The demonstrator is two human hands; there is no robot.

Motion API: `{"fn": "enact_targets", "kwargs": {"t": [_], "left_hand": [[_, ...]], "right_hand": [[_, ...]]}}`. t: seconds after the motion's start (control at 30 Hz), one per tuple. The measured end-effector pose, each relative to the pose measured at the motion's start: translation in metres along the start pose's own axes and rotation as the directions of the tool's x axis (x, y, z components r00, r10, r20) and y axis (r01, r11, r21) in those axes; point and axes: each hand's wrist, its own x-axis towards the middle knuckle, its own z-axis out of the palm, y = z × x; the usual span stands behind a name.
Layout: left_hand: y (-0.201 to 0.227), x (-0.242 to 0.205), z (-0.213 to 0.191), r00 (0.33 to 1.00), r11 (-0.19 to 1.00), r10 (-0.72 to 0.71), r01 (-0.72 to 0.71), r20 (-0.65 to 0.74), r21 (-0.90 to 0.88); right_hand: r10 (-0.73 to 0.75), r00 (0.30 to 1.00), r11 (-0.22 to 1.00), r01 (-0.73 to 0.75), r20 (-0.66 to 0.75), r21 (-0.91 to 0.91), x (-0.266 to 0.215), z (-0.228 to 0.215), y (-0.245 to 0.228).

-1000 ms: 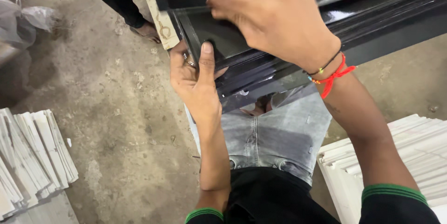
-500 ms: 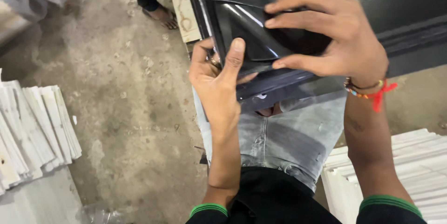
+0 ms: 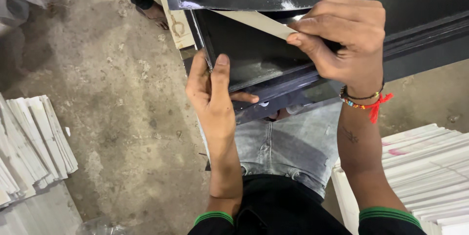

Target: The person peels a protective plastic film off a black rectangular panel using both hands. They carefully lift the film from the edge and pull it away from the surface, smoothing it down as they remove it.

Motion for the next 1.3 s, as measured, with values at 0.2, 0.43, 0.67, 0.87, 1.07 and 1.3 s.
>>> {"fn": "enact_targets", "kwargs": {"t": [0.2, 0.43, 0.67, 0.87, 1.07, 1.3], "left_hand": [[-0.004, 0.000, 0.000, 0.999, 0.999, 0.036, -0.036, -0.003, -0.035], [-0.009, -0.002, -0.003, 0.998, 0.998, 0.057, -0.056, 0.024, -0.021], [-0.014, -0.002, -0.009, 0.995, 0.996, 0.084, -0.083, 0.060, -0.024], [-0.019, -0.002, -0.009, 0.994, 0.994, 0.107, -0.106, 0.024, -0.040], [-0.018, -0.001, -0.013, 0.992, 0.994, 0.103, -0.100, 0.072, -0.044], [-0.014, -0.001, -0.010, 0.994, 0.994, 0.094, -0.091, 0.061, -0.052]], "right_hand": [[0.026, 0.999, 1.000, -0.027, 0.040, 0.003, 0.009, 0.000, -0.010], [0.004, 0.993, 0.998, -0.010, 0.117, 0.056, 0.014, -0.003, -0.014], [0.014, 0.987, 0.996, -0.028, 0.161, 0.088, 0.020, -0.004, -0.014], [-0.020, 0.983, 0.991, -0.005, 0.184, 0.137, 0.017, -0.006, -0.010], [-0.052, 0.988, 0.992, 0.034, 0.146, 0.123, 0.008, -0.003, -0.007], [-0.131, 0.990, 0.957, 0.138, 0.044, -0.254, 0.007, -0.004, -0.016]]}}
